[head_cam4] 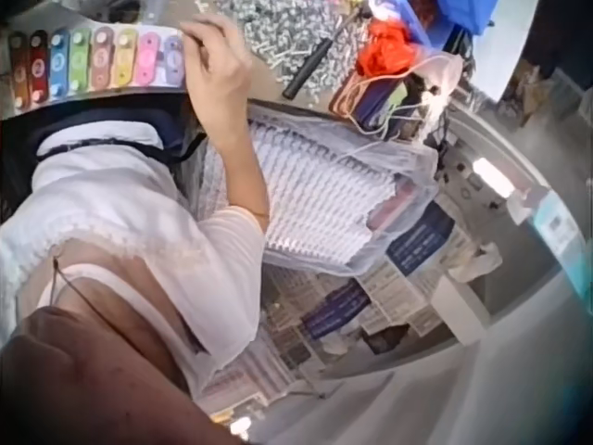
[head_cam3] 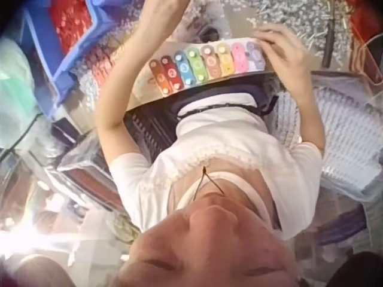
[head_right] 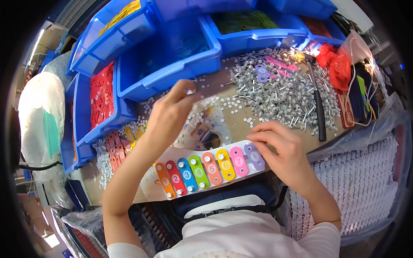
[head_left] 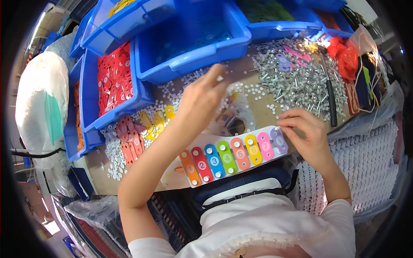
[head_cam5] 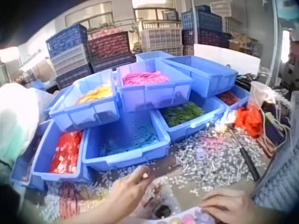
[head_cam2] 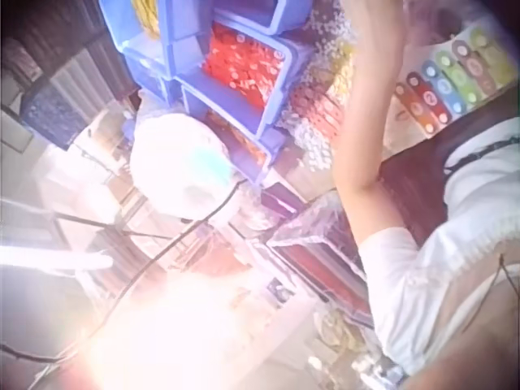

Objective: Assembling toy xylophones by placing metal keys and plastic pegs into a base and securing them with a small mallet.

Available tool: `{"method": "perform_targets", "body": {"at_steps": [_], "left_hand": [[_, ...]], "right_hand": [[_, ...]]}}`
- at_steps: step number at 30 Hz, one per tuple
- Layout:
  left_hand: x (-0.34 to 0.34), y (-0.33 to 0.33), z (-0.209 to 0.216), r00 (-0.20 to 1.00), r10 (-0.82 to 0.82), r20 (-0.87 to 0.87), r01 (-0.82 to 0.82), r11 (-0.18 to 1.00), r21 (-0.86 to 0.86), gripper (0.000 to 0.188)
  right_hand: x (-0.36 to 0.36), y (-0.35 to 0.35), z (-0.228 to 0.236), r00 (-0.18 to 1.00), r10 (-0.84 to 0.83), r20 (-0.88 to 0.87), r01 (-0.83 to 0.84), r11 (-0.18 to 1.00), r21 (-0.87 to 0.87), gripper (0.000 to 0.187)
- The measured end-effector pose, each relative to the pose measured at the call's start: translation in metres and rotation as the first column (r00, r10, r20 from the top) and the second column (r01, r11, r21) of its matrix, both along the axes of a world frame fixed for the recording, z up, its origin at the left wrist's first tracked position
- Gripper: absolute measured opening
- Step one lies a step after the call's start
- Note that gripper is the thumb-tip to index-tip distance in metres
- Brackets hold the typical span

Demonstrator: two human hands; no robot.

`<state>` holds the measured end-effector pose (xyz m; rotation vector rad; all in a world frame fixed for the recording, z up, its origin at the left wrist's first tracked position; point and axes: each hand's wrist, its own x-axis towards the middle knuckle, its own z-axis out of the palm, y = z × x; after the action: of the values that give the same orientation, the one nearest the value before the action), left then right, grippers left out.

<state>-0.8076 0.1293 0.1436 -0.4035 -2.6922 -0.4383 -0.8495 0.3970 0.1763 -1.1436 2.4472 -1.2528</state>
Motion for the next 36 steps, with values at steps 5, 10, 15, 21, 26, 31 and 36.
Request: {"method": "perform_targets", "body": {"at_steps": [5,10,15,21,26,31,36], "left_hand": [[0.015,-0.001,0.008,0.985,0.159,0.065,-0.17,0.959,0.227,0.017],[0.035,0.031,0.024,0.983,0.072,0.169,-0.15,0.85,0.505,0.017],[0.037,0.04,0.017,0.985,0.069,0.16,-0.136,0.88,0.455,0.013],[0.048,0.051,0.022,0.961,-0.09,0.261,-0.079,0.817,0.571,0.029],[0.052,0.071,0.013,0.918,-0.165,0.361,-0.134,0.728,0.672,0.035],[0.049,0.074,0.009,0.949,-0.133,0.284,-0.083,0.767,0.636,0.029],[0.048,0.075,0.009,0.947,-0.146,0.285,-0.075,0.765,0.64,0.028]], "right_hand": [[0.015,0.015,-0.003,0.995,-0.101,0.001,0.101,0.992,0.07,0.018],[0.033,0.019,-0.007,0.985,-0.122,0.123,0.121,0.993,0.011,0.016],[0.027,0.017,-0.01,0.984,-0.165,0.07,0.169,0.984,-0.056,0.018],[0.014,0.01,-0.011,0.994,-0.105,0.036,0.107,0.992,-0.065,0.017],[0.013,0.006,-0.017,0.998,-0.008,-0.061,0.007,1.0,-0.009,0.015],[0.014,0.006,-0.022,0.966,0.08,-0.247,-0.08,0.997,0.008,0.019],[0.016,0.008,-0.02,0.981,0.008,-0.195,-0.011,1.0,-0.013,0.019]]}}
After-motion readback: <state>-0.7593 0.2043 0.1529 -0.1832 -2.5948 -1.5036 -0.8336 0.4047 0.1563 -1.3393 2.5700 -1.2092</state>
